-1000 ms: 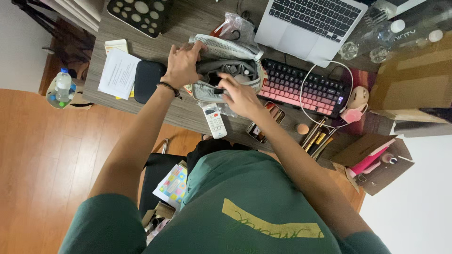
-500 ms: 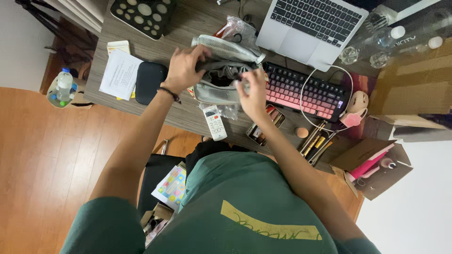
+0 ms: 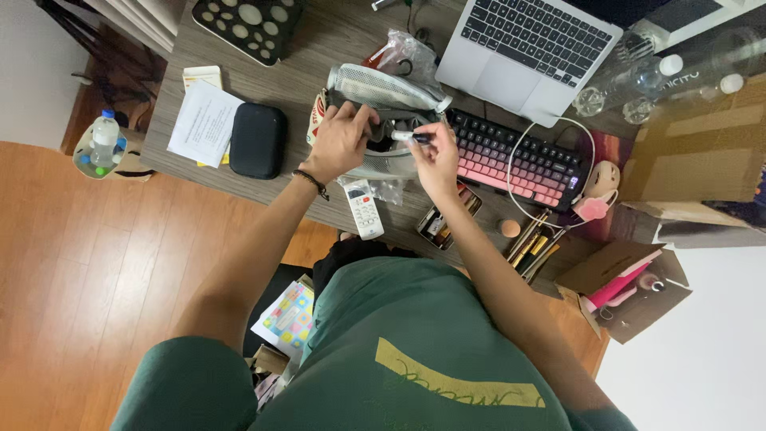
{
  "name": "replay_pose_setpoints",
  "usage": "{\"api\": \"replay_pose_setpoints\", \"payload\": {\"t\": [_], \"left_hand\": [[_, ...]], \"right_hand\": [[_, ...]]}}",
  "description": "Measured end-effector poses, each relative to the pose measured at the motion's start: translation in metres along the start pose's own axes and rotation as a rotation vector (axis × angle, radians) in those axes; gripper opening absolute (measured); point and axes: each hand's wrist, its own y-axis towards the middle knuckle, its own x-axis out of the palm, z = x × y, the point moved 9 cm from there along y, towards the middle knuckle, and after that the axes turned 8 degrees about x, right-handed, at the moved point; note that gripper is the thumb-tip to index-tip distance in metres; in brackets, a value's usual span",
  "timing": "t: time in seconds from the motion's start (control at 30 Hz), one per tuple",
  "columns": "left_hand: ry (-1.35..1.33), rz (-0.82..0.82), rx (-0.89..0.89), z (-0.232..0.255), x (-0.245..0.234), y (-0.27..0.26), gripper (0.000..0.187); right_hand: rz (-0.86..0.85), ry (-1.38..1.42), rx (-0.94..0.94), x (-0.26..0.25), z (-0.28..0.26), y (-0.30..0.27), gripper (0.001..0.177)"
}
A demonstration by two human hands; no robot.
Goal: The person organizes cosmetic items by transferring them from a mesh bag and a cardboard box onto a desk. They handle various items including tubes, compacts, and brushes, placing them into a metal tin or arranging them on the desk surface.
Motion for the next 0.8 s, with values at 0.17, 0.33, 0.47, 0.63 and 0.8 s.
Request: {"api": "replay_pose_setpoints", "payload": {"t": [0.17, 0.33, 0.47, 0.63, 0.8], "left_hand": [[-0.014, 0.064, -0.004, 0.002, -0.009, -0.006, 0.036], [-0.039, 0.061, -0.037, 0.002, -0.007, -0.008, 0.034], [-0.039, 0.066, -0.057, 0.002, -0.006, -0.008, 0.036], [-0.04, 0.071, -0.06, 0.002, -0.006, -0.008, 0.036], [-0.038, 0.091, -0.068, 0.0, -0.004, -0.007, 0.033]], "right_hand": [[0.053, -0.089, -0.05, -0.003, -0.01, -0.007, 0.021], [0.065, -0.1, -0.077, 0.0, -0.017, -0.01, 0.021], [0.037, -0.093, -0.157, 0.012, -0.038, -0.013, 0.021], [0.074, -0.53, -0.144, 0.034, -0.053, -0.007, 0.023], [0.077, -0.772, -0.24, 0.056, -0.054, 0.002, 0.022]]}}
